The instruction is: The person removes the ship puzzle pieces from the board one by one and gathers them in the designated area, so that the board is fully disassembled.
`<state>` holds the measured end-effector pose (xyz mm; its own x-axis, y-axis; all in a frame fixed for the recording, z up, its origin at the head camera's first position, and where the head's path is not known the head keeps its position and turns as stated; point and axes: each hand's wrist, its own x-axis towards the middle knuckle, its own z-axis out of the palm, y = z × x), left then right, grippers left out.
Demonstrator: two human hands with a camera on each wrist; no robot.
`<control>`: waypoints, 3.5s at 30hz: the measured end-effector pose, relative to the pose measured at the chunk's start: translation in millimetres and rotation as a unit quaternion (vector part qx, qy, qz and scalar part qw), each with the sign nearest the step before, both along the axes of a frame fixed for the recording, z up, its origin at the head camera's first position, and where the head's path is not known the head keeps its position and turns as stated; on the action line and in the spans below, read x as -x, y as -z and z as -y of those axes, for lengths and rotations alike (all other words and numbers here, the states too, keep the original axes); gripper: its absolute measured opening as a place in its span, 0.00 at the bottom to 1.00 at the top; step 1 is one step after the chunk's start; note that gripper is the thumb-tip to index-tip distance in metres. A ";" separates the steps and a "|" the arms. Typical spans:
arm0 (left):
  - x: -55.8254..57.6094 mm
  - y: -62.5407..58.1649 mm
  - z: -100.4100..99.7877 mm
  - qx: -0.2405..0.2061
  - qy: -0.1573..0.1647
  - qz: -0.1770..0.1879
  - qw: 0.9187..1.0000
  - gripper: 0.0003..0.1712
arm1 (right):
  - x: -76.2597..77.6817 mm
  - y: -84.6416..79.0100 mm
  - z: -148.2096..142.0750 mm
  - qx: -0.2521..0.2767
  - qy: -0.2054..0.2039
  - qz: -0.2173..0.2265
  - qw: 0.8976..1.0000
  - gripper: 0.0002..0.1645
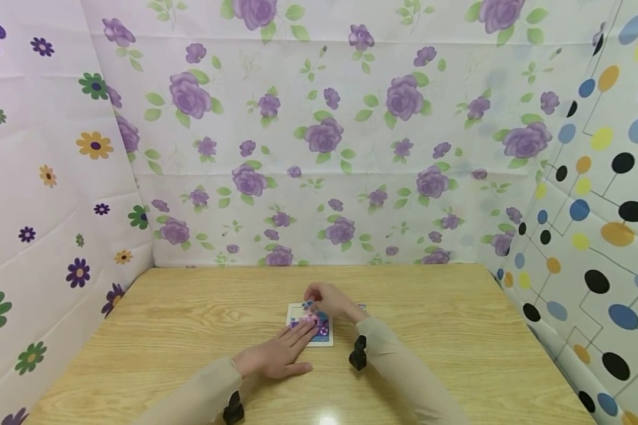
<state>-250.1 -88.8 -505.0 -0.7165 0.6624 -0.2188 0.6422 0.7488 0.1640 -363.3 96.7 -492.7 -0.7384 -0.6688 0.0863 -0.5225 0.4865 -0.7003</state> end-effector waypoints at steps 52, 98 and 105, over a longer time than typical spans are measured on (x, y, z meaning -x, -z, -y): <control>8.0 15.9 4.1 -0.024 0.018 -0.013 0.999 0.46 | 11.1 4.5 -98.1 0.081 0.056 0.112 0.989 0.13; 4.1 14.1 3.6 -0.038 0.023 -0.011 0.999 0.44 | 5.5 10.1 -168.1 0.088 0.178 0.141 0.970 0.13; 5.7 15.9 4.1 -0.035 0.026 -0.017 0.999 0.45 | 5.4 11.8 -171.0 0.047 0.197 0.123 0.972 0.11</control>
<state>-255.9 -92.9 -520.9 -0.6874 0.7111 -0.1476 0.6853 0.7024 0.1923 -368.7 267.7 -504.5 -0.9415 -0.3280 -0.0774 -0.1208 0.5429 -0.8311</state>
